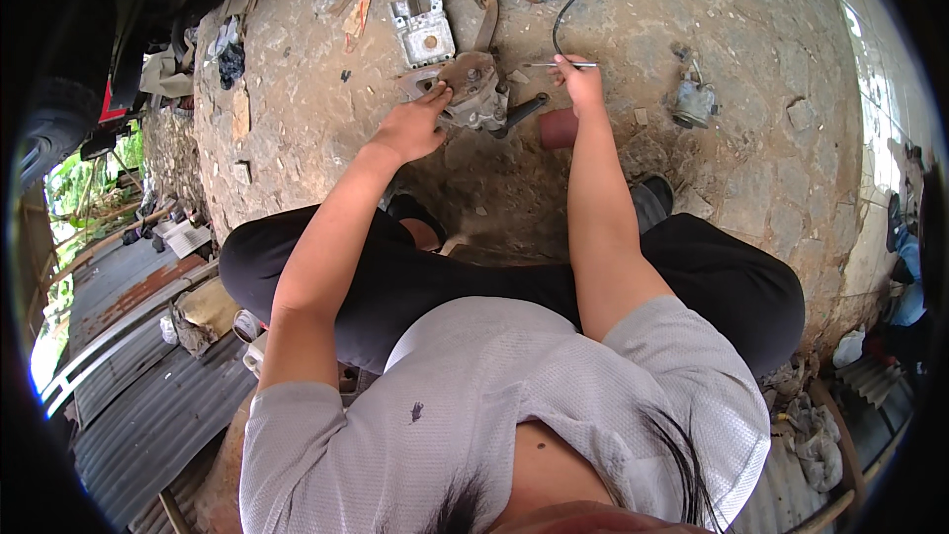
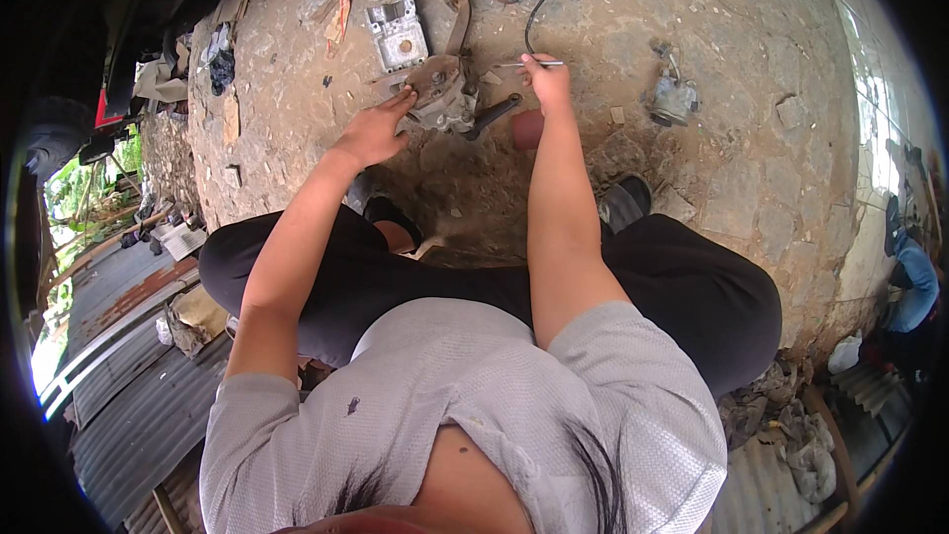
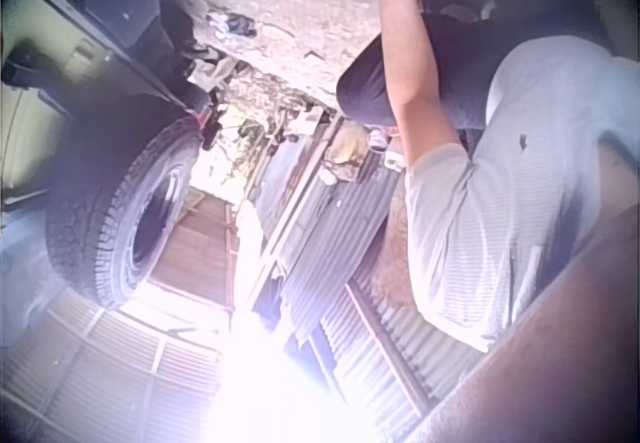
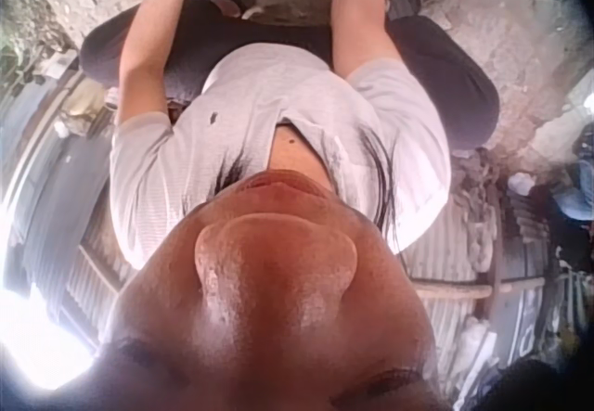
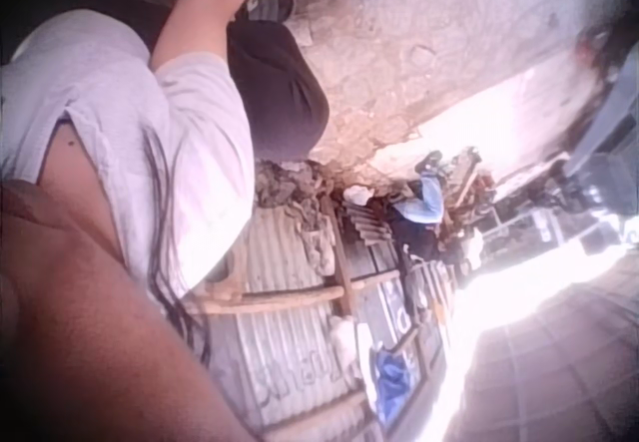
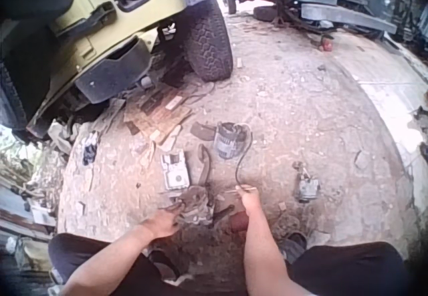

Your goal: The person sits on the ground and uses a screwdriver to loosen and remove bolts from a mechanical part. They then use a sanding block to clean the surface of the part.

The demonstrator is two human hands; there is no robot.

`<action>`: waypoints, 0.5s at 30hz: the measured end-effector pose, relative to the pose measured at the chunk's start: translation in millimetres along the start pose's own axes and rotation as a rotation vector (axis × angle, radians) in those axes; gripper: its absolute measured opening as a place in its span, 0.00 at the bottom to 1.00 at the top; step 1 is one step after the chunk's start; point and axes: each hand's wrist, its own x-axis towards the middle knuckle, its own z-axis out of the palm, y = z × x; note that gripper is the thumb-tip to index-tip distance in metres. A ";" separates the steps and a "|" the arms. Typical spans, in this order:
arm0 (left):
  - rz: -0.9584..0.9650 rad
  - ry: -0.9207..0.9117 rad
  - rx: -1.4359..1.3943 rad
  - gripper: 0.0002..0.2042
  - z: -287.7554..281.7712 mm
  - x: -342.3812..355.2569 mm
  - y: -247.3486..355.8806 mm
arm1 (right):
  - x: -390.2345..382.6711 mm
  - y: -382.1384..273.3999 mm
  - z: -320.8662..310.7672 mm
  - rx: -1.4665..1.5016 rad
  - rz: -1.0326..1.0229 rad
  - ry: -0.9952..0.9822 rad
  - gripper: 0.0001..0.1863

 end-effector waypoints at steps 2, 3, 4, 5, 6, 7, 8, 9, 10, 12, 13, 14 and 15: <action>-0.001 -0.002 -0.001 0.40 1.0 -1.9 1.6 | -2.5 -7.8 -9.8 0.117 0.110 -0.117 0.14; 0.001 -0.003 -0.002 0.40 0.7 -2.0 2.3 | -3.1 -10.9 -9.3 0.084 0.091 -0.158 0.14; 0.001 -0.003 -0.003 0.40 -0.1 -1.8 2.2 | -3.6 -13.8 -7.7 0.051 0.073 -0.200 0.14; 0.000 -0.003 -0.004 0.40 -0.2 -1.6 2.2 | -3.7 -14.5 -6.0 0.017 0.054 -0.242 0.14; -0.001 -0.003 -0.006 0.40 -0.2 -1.4 2.2 | -4.5 -14.3 -2.1 0.026 0.054 -0.233 0.14; 0.000 -0.004 -0.006 0.40 -0.1 -1.2 2.3 | -5.8 -13.5 3.6 0.036 0.054 -0.225 0.14; 0.001 -0.005 -0.003 0.40 -0.6 -0.7 1.4 | -6.1 -12.2 8.1 0.047 0.054 -0.215 0.14; 0.002 -0.005 -0.001 0.40 -0.9 -0.3 0.8 | -6.5 -11.1 10.4 0.040 0.061 -0.236 0.15; 0.005 -0.003 0.002 0.40 -0.4 -0.1 1.1 | -7.1 -9.9 12.1 0.032 0.067 -0.256 0.15; 0.010 0.003 0.012 0.40 0.5 -0.4 0.9 | -4.6 -4.8 14.1 0.052 0.098 -0.290 0.17; 0.006 0.001 0.009 0.40 0.3 -0.5 -0.1 | -2.6 -3.0 12.8 0.078 0.122 -0.303 0.18; 0.004 -0.001 0.003 0.40 0.2 -0.4 0.4 | -0.8 -2.2 11.1 0.101 0.147 -0.314 0.19; 0.001 -0.004 -0.002 0.40 0.0 -0.2 0.8 | 1.6 -1.8 10.7 0.121 0.151 -0.280 0.19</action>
